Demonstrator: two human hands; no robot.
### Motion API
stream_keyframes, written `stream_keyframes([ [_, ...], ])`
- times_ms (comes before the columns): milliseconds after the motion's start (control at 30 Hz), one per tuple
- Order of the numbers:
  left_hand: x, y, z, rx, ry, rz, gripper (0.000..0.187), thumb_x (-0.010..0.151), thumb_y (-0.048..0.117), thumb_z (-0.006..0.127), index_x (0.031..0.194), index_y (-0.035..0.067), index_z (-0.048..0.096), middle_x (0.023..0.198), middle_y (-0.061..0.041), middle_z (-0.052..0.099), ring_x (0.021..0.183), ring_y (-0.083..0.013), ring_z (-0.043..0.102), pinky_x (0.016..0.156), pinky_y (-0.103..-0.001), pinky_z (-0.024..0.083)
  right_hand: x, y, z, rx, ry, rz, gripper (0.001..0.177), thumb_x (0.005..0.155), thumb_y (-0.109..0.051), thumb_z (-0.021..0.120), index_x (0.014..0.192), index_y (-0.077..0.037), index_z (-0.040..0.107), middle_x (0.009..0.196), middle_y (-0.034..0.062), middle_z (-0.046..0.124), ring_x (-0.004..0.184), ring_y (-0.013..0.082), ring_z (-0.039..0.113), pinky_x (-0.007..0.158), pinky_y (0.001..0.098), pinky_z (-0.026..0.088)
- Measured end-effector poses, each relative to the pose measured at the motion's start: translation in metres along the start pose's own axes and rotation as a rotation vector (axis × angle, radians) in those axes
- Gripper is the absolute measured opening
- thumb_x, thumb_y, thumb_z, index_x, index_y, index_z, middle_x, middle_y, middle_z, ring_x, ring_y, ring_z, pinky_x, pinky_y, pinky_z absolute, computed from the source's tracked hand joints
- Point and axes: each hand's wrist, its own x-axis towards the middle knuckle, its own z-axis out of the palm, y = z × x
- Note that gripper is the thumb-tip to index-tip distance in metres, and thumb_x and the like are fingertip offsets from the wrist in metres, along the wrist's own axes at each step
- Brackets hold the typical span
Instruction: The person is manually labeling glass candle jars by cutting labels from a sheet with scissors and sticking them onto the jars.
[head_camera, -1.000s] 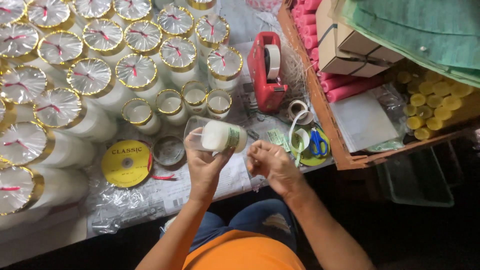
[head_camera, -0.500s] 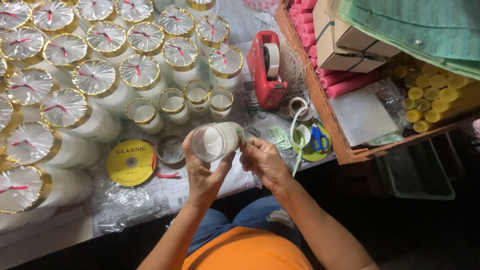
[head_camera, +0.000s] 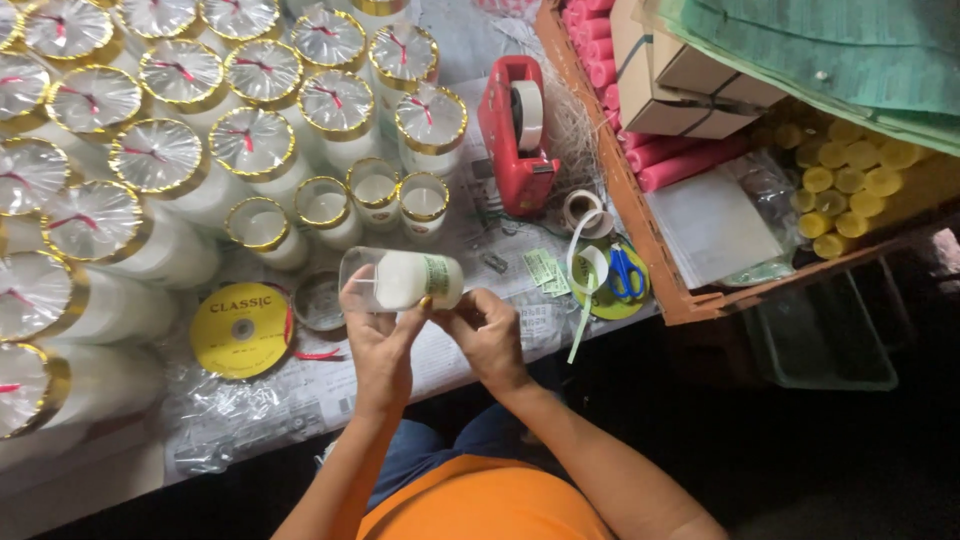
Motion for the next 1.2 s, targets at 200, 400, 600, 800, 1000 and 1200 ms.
stream_keyframes([
  [200,0.04,-0.034,-0.032,0.356,-0.405,-0.151,0.085,0.074,0.001,0.085,0.147,0.008,0.042,0.146,-0.013,0.045,0.132,-0.0325,0.053,0.094,-0.043,0.06,-0.013,0.024,-0.049,-0.345,-0.108,-0.25,0.01,0.078,-0.01,0.081,0.085,-0.011,0.074,0.072,0.0098,0.071,0.066,0.0295,0.072,0.059,0.0362,0.058],
  [400,0.079,-0.035,-0.022,0.895,-0.689,0.071,0.078,0.075,0.01,0.08,0.144,0.006,0.044,0.137,-0.018,0.055,0.128,-0.0442,0.055,0.094,-0.052,0.059,0.037,0.025,-0.146,-0.608,0.143,-0.407,0.006,0.092,-0.007,0.071,0.087,-0.009,0.071,0.078,0.0134,0.069,0.076,0.0326,0.069,0.072,0.0401,0.055],
  [600,0.06,-0.02,-0.013,0.93,-0.592,0.068,0.092,0.075,0.007,0.08,0.155,0.001,0.035,0.147,-0.028,0.048,0.129,-0.0495,0.052,0.098,-0.059,0.054,0.131,0.04,-0.165,-0.673,0.184,-0.248,0.043,0.09,-0.035,0.08,0.063,-0.006,0.062,0.057,0.0161,0.06,0.061,0.0387,0.062,0.062,0.0436,0.048],
  [800,-0.021,-0.047,-0.072,1.288,-0.514,-0.077,0.032,0.084,0.027,0.071,0.115,0.023,0.069,0.092,-0.001,0.074,0.077,-0.023,0.067,0.074,-0.038,0.053,0.164,0.059,-0.175,-0.756,0.11,0.306,0.013,0.088,-0.025,0.069,0.081,-0.015,0.071,0.075,0.0041,0.07,0.067,0.021,0.064,0.057,0.0385,0.042],
  [1000,-0.012,-0.057,0.053,0.859,-0.852,-0.028,0.012,0.091,0.018,0.069,0.088,0.012,0.059,0.076,-0.003,0.064,0.067,-0.0193,0.057,0.061,-0.037,0.045,0.109,0.03,-0.205,-0.184,0.038,0.362,0.024,0.089,-0.007,0.069,0.113,-0.007,0.072,0.093,0.0059,0.078,0.075,0.0116,0.067,0.063,0.0252,0.052],
  [1200,0.034,-0.158,0.147,0.773,-0.752,-0.44,0.041,0.099,0.046,0.057,0.12,0.015,0.074,0.084,-0.006,0.079,0.066,-0.0219,0.077,0.061,-0.036,0.06,0.079,0.076,-0.218,-0.001,-0.042,0.173,0.057,0.083,-0.004,0.071,0.139,0.0,0.059,0.082,0.0062,0.067,0.068,0.0093,0.061,0.052,0.0237,0.052],
])
